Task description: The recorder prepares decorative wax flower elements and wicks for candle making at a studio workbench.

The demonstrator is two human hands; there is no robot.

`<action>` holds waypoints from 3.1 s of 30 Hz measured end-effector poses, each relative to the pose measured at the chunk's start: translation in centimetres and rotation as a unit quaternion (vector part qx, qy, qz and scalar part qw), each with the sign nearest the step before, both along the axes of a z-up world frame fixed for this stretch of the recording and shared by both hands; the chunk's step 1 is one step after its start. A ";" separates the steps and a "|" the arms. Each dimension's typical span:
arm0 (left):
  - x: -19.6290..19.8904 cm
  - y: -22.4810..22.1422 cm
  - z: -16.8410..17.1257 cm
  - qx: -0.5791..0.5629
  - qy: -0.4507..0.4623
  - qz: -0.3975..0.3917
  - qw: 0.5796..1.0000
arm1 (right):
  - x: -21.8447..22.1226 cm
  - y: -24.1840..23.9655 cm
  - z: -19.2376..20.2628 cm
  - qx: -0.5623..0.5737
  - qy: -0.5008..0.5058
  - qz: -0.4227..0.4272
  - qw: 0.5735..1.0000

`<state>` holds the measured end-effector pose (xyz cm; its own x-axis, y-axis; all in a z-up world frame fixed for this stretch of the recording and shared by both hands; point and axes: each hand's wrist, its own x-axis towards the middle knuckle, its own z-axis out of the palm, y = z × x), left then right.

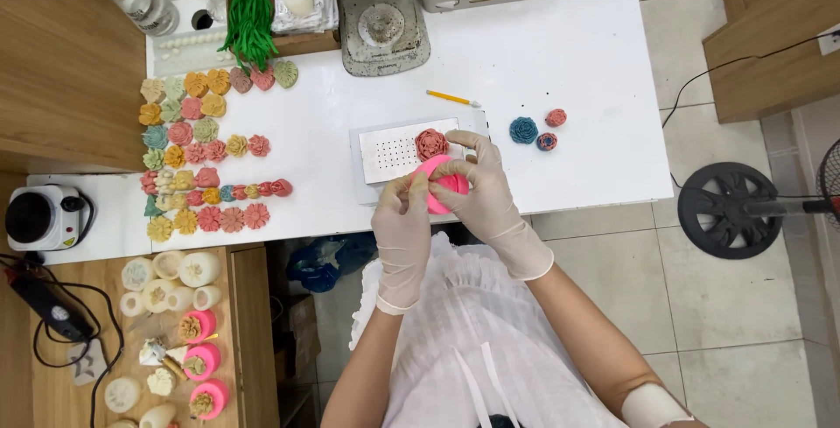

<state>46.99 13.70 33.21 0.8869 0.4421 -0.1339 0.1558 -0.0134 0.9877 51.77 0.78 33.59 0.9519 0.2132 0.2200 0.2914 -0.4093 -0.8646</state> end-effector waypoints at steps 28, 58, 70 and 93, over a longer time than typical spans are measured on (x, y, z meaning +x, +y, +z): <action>1.3 2.4 0.5 0.099 0.029 -0.001 0.995 | 0.3 2.8 -0.1 -0.069 -0.063 -0.001 0.996; 0.1 7.1 -2.5 -0.062 0.016 0.096 0.993 | 7.6 -0.8 -4.5 -0.178 -0.090 0.034 0.979; 1.1 7.4 -6.5 -0.226 0.040 0.108 0.967 | 8.0 -0.2 -2.7 -0.203 -0.066 0.016 0.977; -0.2 7.6 -1.1 -0.301 0.013 -0.061 0.952 | 1.8 3.8 3.3 -0.089 -0.148 0.147 0.974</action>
